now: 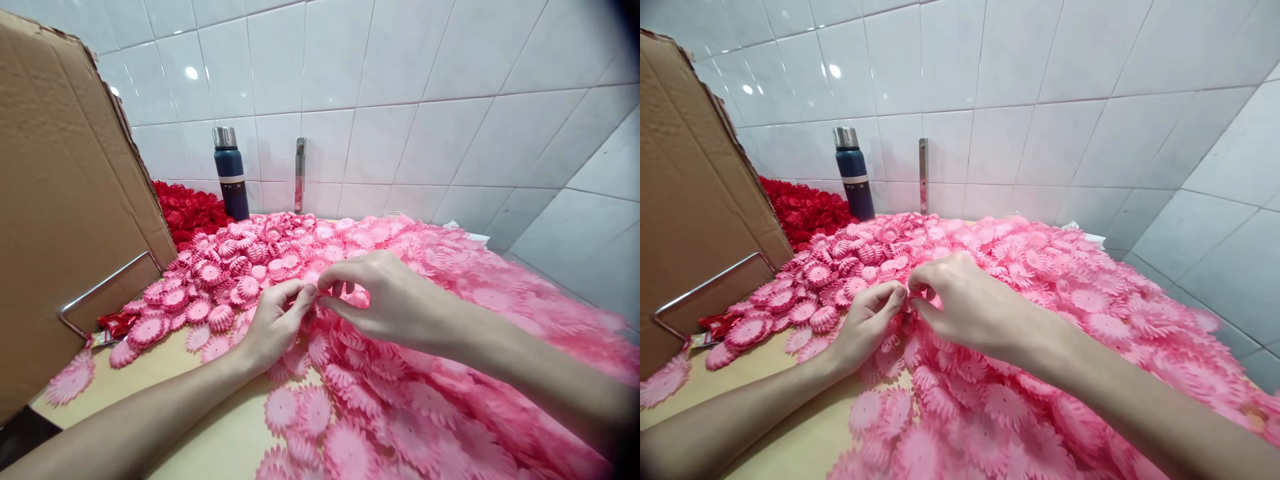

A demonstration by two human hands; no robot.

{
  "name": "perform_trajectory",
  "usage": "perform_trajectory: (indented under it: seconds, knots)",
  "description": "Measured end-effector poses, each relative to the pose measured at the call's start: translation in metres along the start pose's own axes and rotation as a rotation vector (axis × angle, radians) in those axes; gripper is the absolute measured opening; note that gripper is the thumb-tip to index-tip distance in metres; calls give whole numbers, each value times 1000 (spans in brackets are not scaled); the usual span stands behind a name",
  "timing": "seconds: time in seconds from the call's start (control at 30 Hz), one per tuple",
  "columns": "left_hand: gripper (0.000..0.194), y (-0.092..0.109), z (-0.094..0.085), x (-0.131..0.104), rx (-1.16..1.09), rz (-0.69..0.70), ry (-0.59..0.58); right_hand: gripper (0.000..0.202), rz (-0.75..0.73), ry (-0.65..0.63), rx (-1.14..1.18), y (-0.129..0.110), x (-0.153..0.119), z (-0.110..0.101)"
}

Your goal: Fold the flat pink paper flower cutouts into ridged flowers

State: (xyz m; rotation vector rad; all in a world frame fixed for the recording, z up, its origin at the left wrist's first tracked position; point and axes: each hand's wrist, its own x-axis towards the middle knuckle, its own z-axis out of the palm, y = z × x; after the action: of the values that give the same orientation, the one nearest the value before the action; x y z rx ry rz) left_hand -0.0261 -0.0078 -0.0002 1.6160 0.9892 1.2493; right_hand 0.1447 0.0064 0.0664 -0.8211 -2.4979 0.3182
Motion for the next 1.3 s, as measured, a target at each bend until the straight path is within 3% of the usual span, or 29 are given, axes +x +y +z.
perform_trajectory:
  seconds: [0.13, 0.27, 0.43, 0.53, 0.7, 0.87, 0.93, 1.0, 1.13, 1.3]
  knots:
    - [37, 0, 0, 1, -46, -27, -27, 23, -34, 14, -134, 3, 0, 2]
    - [24, 1, 2, 1, -108, -15, -76, 19, 29, 13, -188, 5, 1, -1]
    - [23, 1, 1, 0, -6, -28, 23, 14, 34, -47, -113, 6, 1, -3]
    - [22, 1, 0, 1, 10, -33, 20, 15, 42, -44, -169, 5, 2, 0]
    - [22, 3, -1, 2, 6, -49, -8, 19, 57, 33, -418, 17, 2, -1]
    - [26, 2, 4, 0, -7, -55, -77, 17, 203, 294, -482, 45, -2, -31]
    - [24, 1, 5, 0, -20, -65, -66, 30, 243, 336, -423, 45, -2, -39]
    - [21, -1, 5, 1, -31, -67, -51, 31, 238, 263, -270, 37, -1, -39]
    - [20, -1, 1, 3, -69, -65, -68, 15, 148, -4, 91, 16, 1, -23]
    - [23, 3, -4, 5, -94, -44, -64, 11, 175, -54, 192, 6, 3, -12]
